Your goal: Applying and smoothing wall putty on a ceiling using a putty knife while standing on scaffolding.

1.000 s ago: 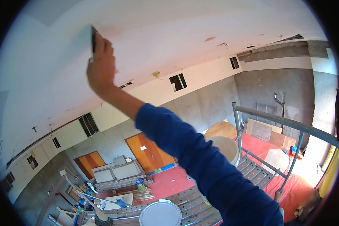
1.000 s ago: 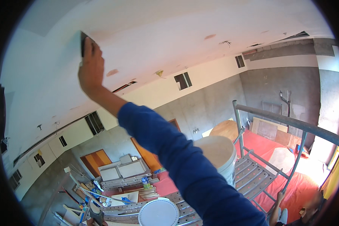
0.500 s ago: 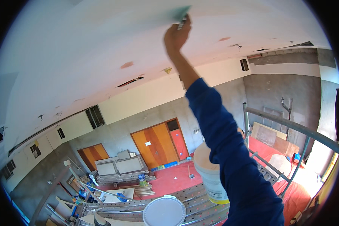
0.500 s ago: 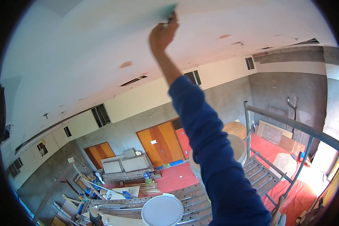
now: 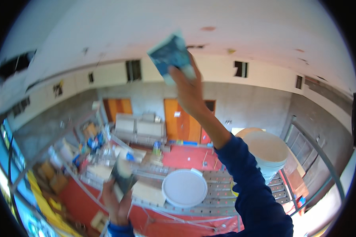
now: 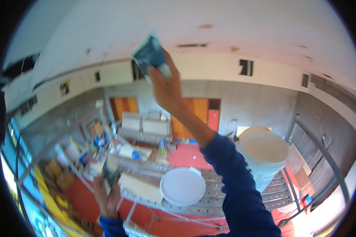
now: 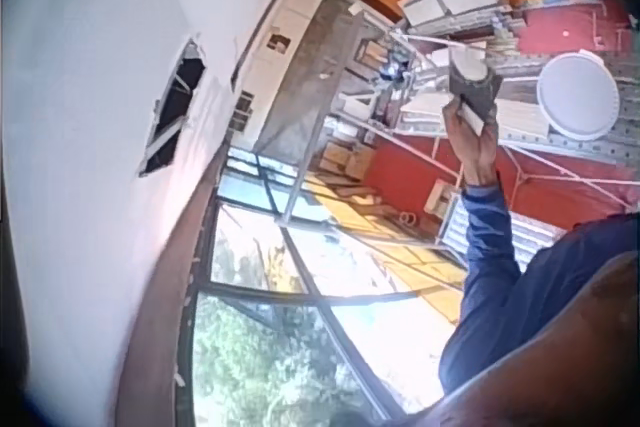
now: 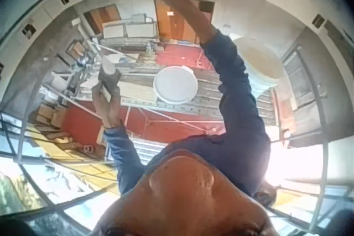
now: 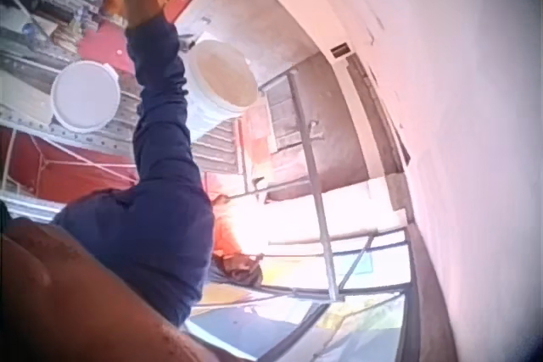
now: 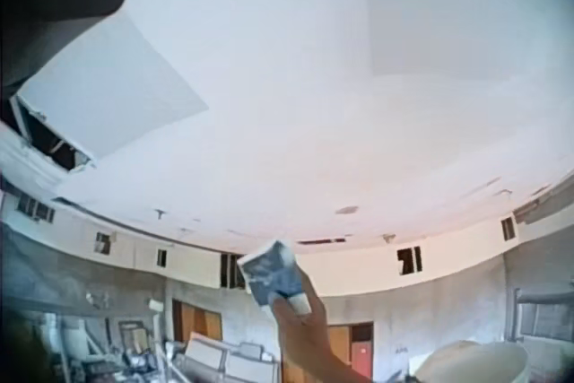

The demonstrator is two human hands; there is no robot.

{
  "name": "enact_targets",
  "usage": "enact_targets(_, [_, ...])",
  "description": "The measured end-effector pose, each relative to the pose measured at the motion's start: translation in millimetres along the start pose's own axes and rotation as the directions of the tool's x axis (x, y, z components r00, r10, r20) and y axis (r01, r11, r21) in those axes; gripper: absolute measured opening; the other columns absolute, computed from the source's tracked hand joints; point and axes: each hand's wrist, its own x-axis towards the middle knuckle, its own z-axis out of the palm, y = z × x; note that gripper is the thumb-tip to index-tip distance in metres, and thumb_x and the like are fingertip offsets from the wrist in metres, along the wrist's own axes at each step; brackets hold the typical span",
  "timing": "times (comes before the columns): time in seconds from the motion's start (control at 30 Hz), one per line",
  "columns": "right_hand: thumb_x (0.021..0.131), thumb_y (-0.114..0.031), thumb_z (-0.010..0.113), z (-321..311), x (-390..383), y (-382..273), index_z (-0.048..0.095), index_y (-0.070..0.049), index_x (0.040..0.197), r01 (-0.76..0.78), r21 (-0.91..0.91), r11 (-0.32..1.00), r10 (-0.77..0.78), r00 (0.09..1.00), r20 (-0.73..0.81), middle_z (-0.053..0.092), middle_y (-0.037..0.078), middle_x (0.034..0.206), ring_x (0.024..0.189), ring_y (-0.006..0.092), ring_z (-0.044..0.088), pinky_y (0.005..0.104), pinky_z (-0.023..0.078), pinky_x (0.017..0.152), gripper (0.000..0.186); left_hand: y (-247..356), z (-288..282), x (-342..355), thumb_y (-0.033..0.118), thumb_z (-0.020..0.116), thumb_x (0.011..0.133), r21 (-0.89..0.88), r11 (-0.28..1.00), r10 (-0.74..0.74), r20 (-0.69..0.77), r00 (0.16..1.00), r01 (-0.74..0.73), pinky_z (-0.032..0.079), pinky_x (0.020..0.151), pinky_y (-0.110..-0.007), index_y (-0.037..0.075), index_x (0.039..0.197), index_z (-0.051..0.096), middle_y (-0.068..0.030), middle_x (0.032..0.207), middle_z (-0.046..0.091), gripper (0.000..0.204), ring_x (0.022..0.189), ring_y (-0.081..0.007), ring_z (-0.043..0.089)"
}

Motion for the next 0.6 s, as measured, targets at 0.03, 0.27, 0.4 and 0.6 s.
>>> enact_targets(0.03, [0.086,-0.004,0.051,2.7,-38.6,-1.0,0.041,-0.005,0.13,-0.213,0.107,0.971,0.211,0.977,0.029,0.055,0.003,0.103,0.088,0.008,0.049,0.0221,0.043,0.075,0.046,-3.8,-3.4,7.1,0.025,0.049,0.084,-0.084,0.996,-0.027,0.061,0.998,0.032,0.051,0.076,-0.033,0.005,0.108,0.055,-0.0082,0.102,0.063,0.032,0.091,-0.0204,0.062])
enact_targets(0.27, [0.086,0.001,0.049,10.9,-179.7,-12.7,0.039,-0.002,0.131,-0.327,-0.332,0.885,0.377,0.921,0.097,0.055,0.011,0.11,0.094,0.0149,0.053,0.0259,0.043,0.08,0.046,-30.4,20.6,61.1,0.017,0.043,0.087,-0.312,0.909,-0.251,0.12,0.96,0.277,0.057,0.064,-0.031,-0.002,0.108,0.053,-0.0142,0.096,0.065,0.03,0.08,-0.0216,0.066])
enact_targets(0.4, [0.079,0.013,0.046,5.4,-194.0,-10.1,0.047,-0.003,0.125,0.034,-0.46,0.887,0.154,0.919,0.363,0.052,0.015,0.112,0.1,0.0275,0.054,0.0315,0.045,0.082,0.049,-47.0,8.7,60.5,0.017,0.041,0.086,-0.367,0.874,-0.29,0.13,0.948,0.318,0.057,0.063,-0.031,-0.002,0.109,0.052,-0.0144,0.097,0.065,0.031,0.081,-0.0221,0.066])
enact_targets(0.6, [0.076,0.012,0.047,-70.9,-251.9,33.6,0.049,-0.004,0.122,-0.212,-0.72,0.661,0.599,0.727,0.336,0.049,0.013,0.114,0.103,0.0257,0.052,0.0314,0.043,0.086,0.049,-72.7,-0.5,62.5,0.02,0.044,0.085,-0.37,0.837,-0.413,0.053,0.909,0.403,0.056,0.061,-0.035,0.001,0.107,0.051,-0.0123,0.094,0.064,0.029,0.077,-0.0233,0.066])
